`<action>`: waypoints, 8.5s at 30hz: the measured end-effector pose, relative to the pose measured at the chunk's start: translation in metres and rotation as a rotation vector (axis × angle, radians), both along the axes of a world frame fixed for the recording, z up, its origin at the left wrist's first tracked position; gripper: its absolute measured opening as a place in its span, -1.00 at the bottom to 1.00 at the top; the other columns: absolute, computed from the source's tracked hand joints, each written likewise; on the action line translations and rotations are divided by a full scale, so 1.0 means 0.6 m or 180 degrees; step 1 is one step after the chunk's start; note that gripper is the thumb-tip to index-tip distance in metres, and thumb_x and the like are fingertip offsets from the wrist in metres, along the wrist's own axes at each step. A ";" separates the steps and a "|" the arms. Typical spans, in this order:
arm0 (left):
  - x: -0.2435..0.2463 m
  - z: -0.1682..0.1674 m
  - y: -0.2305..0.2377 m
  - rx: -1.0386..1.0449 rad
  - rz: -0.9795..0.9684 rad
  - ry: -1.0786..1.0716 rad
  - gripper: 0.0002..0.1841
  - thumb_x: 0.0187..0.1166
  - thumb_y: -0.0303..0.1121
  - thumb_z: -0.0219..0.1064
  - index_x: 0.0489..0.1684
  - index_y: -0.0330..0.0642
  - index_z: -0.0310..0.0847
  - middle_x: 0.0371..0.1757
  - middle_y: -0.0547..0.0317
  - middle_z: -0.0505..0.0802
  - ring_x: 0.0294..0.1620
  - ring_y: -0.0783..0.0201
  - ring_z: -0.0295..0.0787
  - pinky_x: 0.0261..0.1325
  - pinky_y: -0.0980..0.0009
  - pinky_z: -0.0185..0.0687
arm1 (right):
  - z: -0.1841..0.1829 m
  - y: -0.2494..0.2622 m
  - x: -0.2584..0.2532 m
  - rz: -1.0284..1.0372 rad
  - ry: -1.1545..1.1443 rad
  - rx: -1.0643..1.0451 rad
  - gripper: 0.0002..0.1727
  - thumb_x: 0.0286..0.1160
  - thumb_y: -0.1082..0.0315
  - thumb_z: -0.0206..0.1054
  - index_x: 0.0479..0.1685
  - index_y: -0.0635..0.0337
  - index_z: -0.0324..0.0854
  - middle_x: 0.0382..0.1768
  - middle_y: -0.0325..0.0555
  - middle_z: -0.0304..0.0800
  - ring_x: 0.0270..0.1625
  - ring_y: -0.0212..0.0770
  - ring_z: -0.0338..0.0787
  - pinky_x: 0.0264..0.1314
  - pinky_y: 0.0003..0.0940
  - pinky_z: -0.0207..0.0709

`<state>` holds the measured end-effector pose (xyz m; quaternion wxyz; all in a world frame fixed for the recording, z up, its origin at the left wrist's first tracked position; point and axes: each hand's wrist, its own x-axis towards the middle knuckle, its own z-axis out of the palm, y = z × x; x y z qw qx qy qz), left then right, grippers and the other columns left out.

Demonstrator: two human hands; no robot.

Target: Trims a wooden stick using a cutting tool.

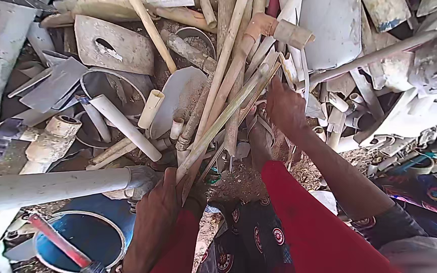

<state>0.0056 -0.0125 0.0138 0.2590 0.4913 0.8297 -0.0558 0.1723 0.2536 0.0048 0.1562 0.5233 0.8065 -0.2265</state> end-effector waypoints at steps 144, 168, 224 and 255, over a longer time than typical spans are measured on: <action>-0.002 -0.049 0.011 0.0271 0.0503 -0.1420 -0.34 0.80 0.25 -0.27 0.05 -0.14 0.56 -0.65 0.23 0.54 -0.61 0.17 0.59 -0.54 0.16 0.50 | -0.044 -0.093 0.009 0.1004 0.0996 -0.0611 -0.50 0.82 -0.05 0.02 -0.22 0.23 0.58 -0.70 -0.08 0.53 -0.61 0.03 0.70 -0.60 0.01 0.54; -0.043 -0.050 0.007 0.0260 0.1235 -0.3134 -0.47 0.81 0.21 -0.18 -0.07 0.05 0.60 -0.49 0.55 0.52 -0.52 0.66 0.42 -0.41 0.63 0.38 | -0.046 -0.097 0.024 0.1004 0.1495 -0.1194 -0.55 0.80 -0.03 -0.01 -0.15 0.16 0.56 -0.69 -0.31 0.39 -0.65 -0.32 0.49 -0.59 -0.32 0.39; -0.100 0.029 0.103 0.1730 0.0866 -0.3105 -0.34 0.78 0.27 -0.11 0.58 0.01 0.44 0.31 0.32 0.78 0.29 0.43 0.73 0.35 0.31 0.69 | 0.115 -0.038 -0.155 -0.1610 0.3950 -0.2590 -0.75 0.81 0.12 0.18 0.00 0.13 0.57 -0.77 -0.25 0.44 -0.82 -0.38 0.51 -0.76 -0.46 0.59; -0.009 -0.027 -0.005 0.0569 0.0777 -0.0970 -0.39 0.77 0.07 -0.03 0.63 -0.11 0.48 -0.10 -0.08 0.91 -0.20 -0.01 0.91 -0.17 0.00 0.76 | -0.053 -0.064 0.026 0.0524 0.1758 0.0054 -0.49 0.73 0.22 0.13 0.65 0.00 0.52 -0.22 0.02 0.72 -0.42 -0.09 0.68 -0.41 -0.09 0.59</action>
